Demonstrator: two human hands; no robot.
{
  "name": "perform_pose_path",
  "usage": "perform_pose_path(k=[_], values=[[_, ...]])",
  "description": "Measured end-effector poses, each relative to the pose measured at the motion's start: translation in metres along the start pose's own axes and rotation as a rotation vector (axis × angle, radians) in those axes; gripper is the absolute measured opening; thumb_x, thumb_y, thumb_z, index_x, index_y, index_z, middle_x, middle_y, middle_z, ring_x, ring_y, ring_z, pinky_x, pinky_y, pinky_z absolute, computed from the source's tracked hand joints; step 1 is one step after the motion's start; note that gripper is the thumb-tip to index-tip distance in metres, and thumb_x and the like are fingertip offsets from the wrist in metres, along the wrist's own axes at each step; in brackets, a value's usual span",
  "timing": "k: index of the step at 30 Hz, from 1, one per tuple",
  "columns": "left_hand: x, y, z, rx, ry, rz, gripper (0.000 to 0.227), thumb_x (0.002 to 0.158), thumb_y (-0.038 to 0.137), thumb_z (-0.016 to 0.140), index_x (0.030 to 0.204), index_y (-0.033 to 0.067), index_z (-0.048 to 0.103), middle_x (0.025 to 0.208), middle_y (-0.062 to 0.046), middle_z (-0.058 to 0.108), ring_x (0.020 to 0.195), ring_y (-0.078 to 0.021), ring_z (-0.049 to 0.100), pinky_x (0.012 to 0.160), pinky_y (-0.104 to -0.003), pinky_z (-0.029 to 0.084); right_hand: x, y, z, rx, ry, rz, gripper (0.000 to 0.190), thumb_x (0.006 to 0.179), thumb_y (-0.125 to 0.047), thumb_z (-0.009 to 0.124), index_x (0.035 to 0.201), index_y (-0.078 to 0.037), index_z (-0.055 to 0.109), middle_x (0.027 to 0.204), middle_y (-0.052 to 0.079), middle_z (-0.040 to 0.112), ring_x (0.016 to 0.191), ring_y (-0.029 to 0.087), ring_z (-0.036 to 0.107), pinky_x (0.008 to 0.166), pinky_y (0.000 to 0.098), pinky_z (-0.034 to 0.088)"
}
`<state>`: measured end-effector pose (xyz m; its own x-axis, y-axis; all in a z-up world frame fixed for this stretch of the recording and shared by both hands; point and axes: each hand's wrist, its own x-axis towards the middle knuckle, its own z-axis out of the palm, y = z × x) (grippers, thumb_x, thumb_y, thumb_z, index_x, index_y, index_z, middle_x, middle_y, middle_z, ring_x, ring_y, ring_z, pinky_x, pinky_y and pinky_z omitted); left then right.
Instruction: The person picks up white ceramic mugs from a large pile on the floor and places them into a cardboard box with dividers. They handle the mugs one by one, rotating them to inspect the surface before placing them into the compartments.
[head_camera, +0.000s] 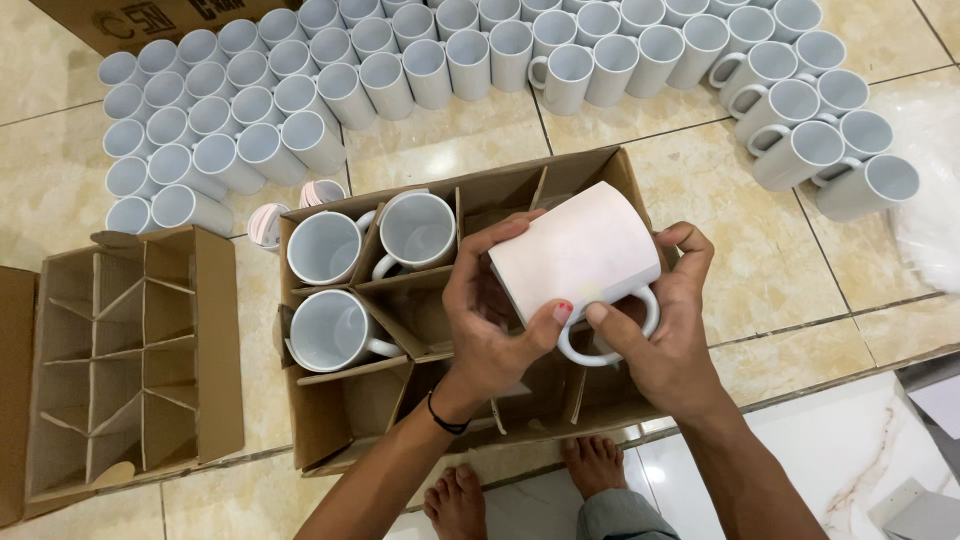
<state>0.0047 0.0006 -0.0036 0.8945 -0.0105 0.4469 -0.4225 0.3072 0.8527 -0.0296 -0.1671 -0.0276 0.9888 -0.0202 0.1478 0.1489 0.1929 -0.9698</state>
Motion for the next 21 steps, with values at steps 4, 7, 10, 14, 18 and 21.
perform_pose_path(k=[4, 7, 10, 14, 18, 21], values=[[-0.001, -0.003, -0.001, -0.017, 0.007, -0.014, 0.068, 0.074, 0.033, 0.082, 0.123, -0.0007, 0.049, 0.128, -0.022, 0.058, 0.114, -0.0245, 0.060, 0.096, -0.042, 0.053, 0.001, -0.007, 0.000, 0.006, -0.010, 0.018, 0.079, 0.073, -0.009, 0.067, 0.129, -0.011, 0.012, 0.129, 0.021, 0.042, 0.114, 0.027, 0.052, 0.097, 0.0448, 0.050], [-0.002, -0.007, -0.002, -0.018, 0.014, -0.017, 0.068, 0.074, 0.033, 0.082, 0.122, -0.0013, 0.049, 0.128, -0.022, 0.059, 0.113, -0.0241, 0.060, 0.095, -0.042, 0.053, 0.003, -0.015, 0.001, 0.014, -0.023, 0.036, 0.079, 0.074, -0.012, 0.067, 0.131, -0.010, 0.012, 0.132, 0.021, 0.043, 0.116, 0.028, 0.051, 0.098, 0.0458, 0.049], [-0.003, -0.009, -0.004, -0.032, 0.028, -0.048, 0.069, 0.073, 0.034, 0.082, 0.124, -0.0012, 0.050, 0.127, -0.020, 0.060, 0.112, -0.0222, 0.060, 0.095, -0.041, 0.054, 0.005, -0.025, 0.003, 0.022, -0.034, 0.051, 0.080, 0.075, -0.015, 0.067, 0.133, -0.010, 0.012, 0.134, 0.021, 0.043, 0.119, 0.028, 0.051, 0.100, 0.0468, 0.049], [-0.001, -0.004, -0.008, -0.067, 0.038, -0.129, 0.065, 0.078, 0.040, 0.077, 0.126, 0.0033, 0.052, 0.122, -0.014, 0.060, 0.109, -0.0200, 0.057, 0.091, -0.036, 0.053, 0.015, -0.062, 0.007, 0.053, 0.056, 0.266, 0.075, 0.079, -0.023, 0.058, 0.142, -0.012, 0.020, 0.129, 0.014, 0.049, 0.106, 0.025, 0.052, 0.093, 0.0424, 0.047], [0.004, 0.010, -0.007, -0.047, -0.063, -0.069, 0.057, 0.080, 0.036, 0.073, 0.124, 0.0059, 0.053, 0.126, -0.015, 0.063, 0.117, -0.0258, 0.061, 0.098, -0.037, 0.052, 0.029, -0.105, 0.011, 0.041, 0.126, 0.613, 0.073, 0.080, -0.042, 0.039, 0.144, -0.009, 0.050, 0.127, 0.017, 0.063, 0.101, 0.030, 0.059, 0.080, 0.0455, 0.049], [0.010, 0.023, -0.004, 0.017, -0.206, 0.042, 0.053, 0.082, 0.031, 0.071, 0.124, 0.0045, 0.051, 0.127, -0.021, 0.060, 0.123, -0.0314, 0.061, 0.110, -0.044, 0.050, 0.024, -0.093, -0.010, 0.162, -0.210, 0.432, 0.077, 0.087, -0.058, 0.052, 0.137, 0.000, 0.054, 0.115, 0.016, 0.070, 0.090, 0.025, 0.068, 0.061, 0.0413, 0.061]])
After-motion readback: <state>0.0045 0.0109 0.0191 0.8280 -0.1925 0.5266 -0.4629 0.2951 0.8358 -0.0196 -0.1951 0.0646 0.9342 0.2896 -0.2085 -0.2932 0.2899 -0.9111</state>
